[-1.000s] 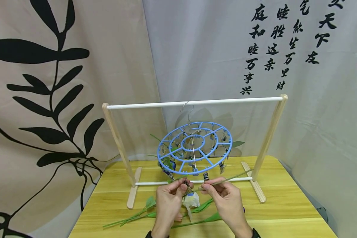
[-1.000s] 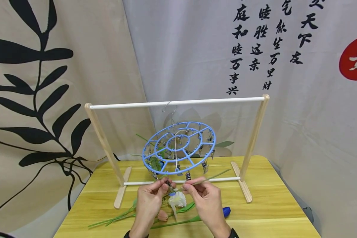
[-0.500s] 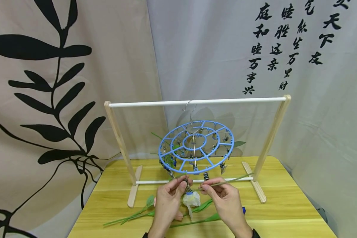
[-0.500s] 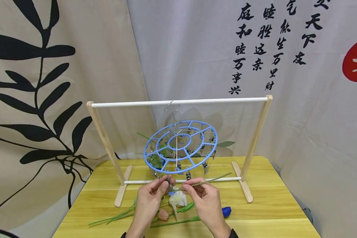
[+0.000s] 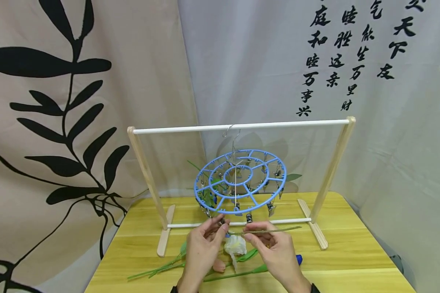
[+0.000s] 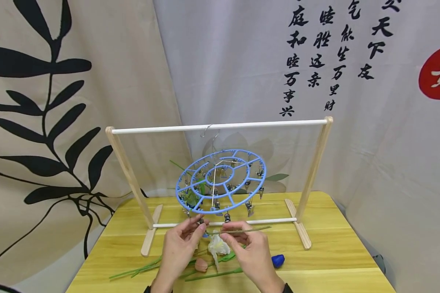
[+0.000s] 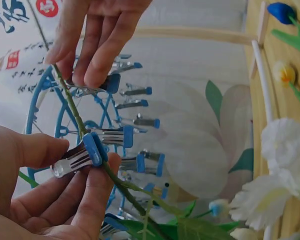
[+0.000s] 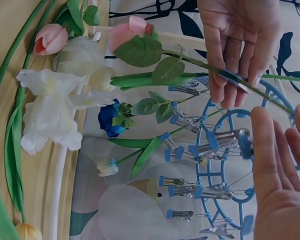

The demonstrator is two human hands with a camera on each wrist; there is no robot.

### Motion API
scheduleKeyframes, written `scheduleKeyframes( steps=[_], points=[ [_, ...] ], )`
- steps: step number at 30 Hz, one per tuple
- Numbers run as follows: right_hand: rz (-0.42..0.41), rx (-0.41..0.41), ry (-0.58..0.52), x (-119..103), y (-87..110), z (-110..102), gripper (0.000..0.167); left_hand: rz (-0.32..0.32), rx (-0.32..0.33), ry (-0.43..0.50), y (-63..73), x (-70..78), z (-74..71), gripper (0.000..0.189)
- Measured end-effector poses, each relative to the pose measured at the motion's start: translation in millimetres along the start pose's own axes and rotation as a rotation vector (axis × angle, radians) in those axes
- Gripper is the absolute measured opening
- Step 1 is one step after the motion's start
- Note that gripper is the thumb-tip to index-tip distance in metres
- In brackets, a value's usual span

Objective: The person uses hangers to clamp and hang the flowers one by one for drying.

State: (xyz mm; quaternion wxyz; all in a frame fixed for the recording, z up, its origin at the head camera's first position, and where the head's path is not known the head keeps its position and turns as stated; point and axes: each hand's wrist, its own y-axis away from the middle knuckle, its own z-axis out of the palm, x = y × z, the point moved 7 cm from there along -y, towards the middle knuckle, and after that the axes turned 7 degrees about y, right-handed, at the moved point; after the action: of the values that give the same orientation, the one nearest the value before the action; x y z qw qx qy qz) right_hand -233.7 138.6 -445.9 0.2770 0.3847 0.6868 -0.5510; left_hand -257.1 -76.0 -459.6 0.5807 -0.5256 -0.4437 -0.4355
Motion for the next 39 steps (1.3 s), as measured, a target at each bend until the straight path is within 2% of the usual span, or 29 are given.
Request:
scheduleKeyframes(
  steps=[9, 16, 25, 33, 36, 39],
  points=[
    [-0.071, -0.077, 0.046, 8, 5.4, 1, 0.022, 0.041, 0.031, -0.02, -6.6, 1.5, -16.9, 0.031],
    [-0.054, -0.149, 0.188, 25, 10.1, -4, 0.016, 0.002, 0.033, -0.031, -17.8, -1.2, -27.3, 0.03],
    [-0.004, -0.388, 0.34, 63, 21.0, 8, 0.006, 0.015, 0.028, -0.025, -32.4, -5.6, -40.2, 0.035],
    [-0.036, -0.615, 0.603, 101, 41.3, 33, 0.008, 0.003, 0.041, -0.045, -38.8, -9.7, -50.9, 0.034],
    [-0.02, -0.678, 0.636, 113, 46.8, 40, 0.008, -0.002, 0.053, -0.071, -41.4, -11.0, -54.2, 0.033],
    [-0.013, -0.701, 0.631, 119, 49.5, 44, 0.011, -0.001, 0.067, -0.097, -43.5, -11.8, -57.9, 0.032]
  ],
)
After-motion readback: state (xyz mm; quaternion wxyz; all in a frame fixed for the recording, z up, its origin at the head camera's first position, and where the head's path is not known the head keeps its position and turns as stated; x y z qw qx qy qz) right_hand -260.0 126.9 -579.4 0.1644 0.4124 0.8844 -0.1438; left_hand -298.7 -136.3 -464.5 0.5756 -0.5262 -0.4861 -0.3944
